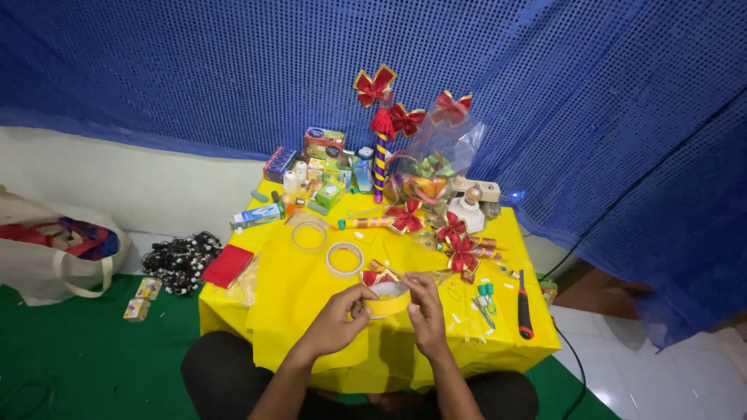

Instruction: Assembling a decorative gift arrangement by attaching ribbons and ornaments to a central structure.

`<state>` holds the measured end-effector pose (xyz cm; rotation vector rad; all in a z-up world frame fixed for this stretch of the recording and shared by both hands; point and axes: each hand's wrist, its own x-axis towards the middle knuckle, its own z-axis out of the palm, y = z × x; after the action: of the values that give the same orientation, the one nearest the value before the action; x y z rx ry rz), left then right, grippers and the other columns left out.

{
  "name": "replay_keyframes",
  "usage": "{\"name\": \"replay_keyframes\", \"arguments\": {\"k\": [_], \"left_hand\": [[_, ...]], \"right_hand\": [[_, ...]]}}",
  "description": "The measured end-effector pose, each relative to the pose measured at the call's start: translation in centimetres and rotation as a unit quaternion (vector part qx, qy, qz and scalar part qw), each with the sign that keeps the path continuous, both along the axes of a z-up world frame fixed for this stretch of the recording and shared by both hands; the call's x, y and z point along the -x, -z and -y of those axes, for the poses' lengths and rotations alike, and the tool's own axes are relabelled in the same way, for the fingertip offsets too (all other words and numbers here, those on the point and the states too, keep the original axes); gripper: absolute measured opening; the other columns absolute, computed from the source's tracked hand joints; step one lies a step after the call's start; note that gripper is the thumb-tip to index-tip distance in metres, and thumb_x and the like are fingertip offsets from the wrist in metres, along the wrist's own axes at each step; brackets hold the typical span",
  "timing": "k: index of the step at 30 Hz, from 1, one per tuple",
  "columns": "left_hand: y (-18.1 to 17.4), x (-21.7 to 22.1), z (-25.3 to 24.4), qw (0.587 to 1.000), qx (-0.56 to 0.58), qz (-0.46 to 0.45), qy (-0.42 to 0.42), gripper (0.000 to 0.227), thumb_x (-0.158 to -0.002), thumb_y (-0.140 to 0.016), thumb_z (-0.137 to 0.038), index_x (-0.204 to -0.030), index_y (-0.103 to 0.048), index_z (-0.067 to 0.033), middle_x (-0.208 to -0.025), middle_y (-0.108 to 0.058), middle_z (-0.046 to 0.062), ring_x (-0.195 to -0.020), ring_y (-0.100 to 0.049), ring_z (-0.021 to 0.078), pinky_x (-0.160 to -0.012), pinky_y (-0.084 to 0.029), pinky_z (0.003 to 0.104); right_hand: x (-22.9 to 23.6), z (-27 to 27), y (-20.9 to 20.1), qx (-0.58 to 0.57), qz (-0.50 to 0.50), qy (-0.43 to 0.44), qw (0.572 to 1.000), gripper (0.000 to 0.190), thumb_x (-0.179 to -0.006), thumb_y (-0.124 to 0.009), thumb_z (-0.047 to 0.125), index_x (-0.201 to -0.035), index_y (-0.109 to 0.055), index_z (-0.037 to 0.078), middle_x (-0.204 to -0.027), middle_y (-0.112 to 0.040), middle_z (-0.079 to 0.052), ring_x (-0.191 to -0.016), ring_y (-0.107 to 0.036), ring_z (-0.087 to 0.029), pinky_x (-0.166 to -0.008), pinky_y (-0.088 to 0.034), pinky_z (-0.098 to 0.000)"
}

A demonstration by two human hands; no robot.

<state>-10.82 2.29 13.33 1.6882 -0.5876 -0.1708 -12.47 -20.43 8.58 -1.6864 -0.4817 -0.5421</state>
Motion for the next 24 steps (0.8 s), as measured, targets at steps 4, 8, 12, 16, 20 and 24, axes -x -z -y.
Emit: {"name": "replay_keyframes", "arguments": {"k": [4,8,12,16,20,24], "left_hand": [[-0.3,0.3,0.2,0.999,0.036,0.030,0.011,0.020,-0.084,-0.058,-0.003,-0.101,-0.068,-0.0040,-0.084,-0.061,0.003,-0.071,-0.048,0.0134,-0.066,-0.042,0.028],[-1.2,1.8,1.1,0.994,0.062,0.095,-0.004,0.028,-0.082,-0.057,0.003,-0.107,-0.067,-0.0043,-0.112,-0.067,0.004,-0.073,-0.053,0.0140,-0.067,-0.046,0.026],[-2.0,3.4,2.1,0.986,0.028,0.146,-0.081,0.041,-0.085,-0.062,-0.013,-0.126,-0.063,-0.0063,-0.129,-0.063,0.008,-0.112,-0.062,0.0239,-0.092,-0.051,0.036],[-1.2,3.5,2.9,0.980,0.013,0.156,-0.121,0.043,-0.085,-0.065,-0.017,-0.128,-0.063,-0.0079,-0.130,-0.063,0.008,-0.108,-0.062,0.0230,-0.085,-0.053,0.034],[-1.0,3.5,2.9,0.976,0.016,0.166,-0.139,0.037,-0.088,-0.062,-0.015,-0.124,-0.065,-0.0057,-0.128,-0.066,0.011,-0.111,-0.065,0.0260,-0.087,-0.056,0.036],[-1.2,3.5,2.7,0.958,0.001,0.237,-0.160,0.036,-0.088,-0.059,-0.014,-0.121,-0.066,-0.0001,-0.127,-0.069,0.017,-0.112,-0.067,0.0316,-0.093,-0.055,0.043]], "right_hand": [[1.4,1.0,-1.0,-0.008,-0.016,-0.033,0.999,0.033,-0.094,-0.064,0.019,-0.121,-0.066,0.001,-0.127,-0.055,-0.009,-0.097,-0.052,-0.019,-0.085,-0.043,-0.0308],[2.0,1.6,-0.2,-0.057,-0.030,-0.049,0.997,0.021,-0.091,-0.070,0.010,-0.110,-0.064,0.003,-0.119,-0.059,-0.011,-0.109,-0.057,-0.025,-0.095,-0.046,-0.0371],[2.9,1.0,-0.7,-0.023,-0.019,0.010,1.000,0.018,-0.087,-0.073,0.009,-0.102,-0.065,0.002,-0.108,-0.059,-0.010,-0.093,-0.057,-0.020,-0.082,-0.048,-0.0306],[3.2,0.8,-0.7,-0.001,-0.012,0.035,0.999,0.019,-0.083,-0.074,0.003,-0.100,-0.066,0.003,-0.107,-0.062,-0.009,-0.085,-0.056,-0.016,-0.071,-0.048,-0.0263],[3.3,0.4,-1.1,0.010,-0.004,0.044,0.999,0.020,-0.083,-0.075,0.002,-0.101,-0.067,0.003,-0.108,-0.063,-0.009,-0.082,-0.056,-0.015,-0.068,-0.049,-0.0257],[3.7,-0.1,-1.7,0.036,-0.005,0.061,0.997,0.021,-0.081,-0.076,0.002,-0.100,-0.068,0.003,-0.107,-0.064,-0.009,-0.073,-0.056,-0.014,-0.064,-0.050,-0.0253]]}}
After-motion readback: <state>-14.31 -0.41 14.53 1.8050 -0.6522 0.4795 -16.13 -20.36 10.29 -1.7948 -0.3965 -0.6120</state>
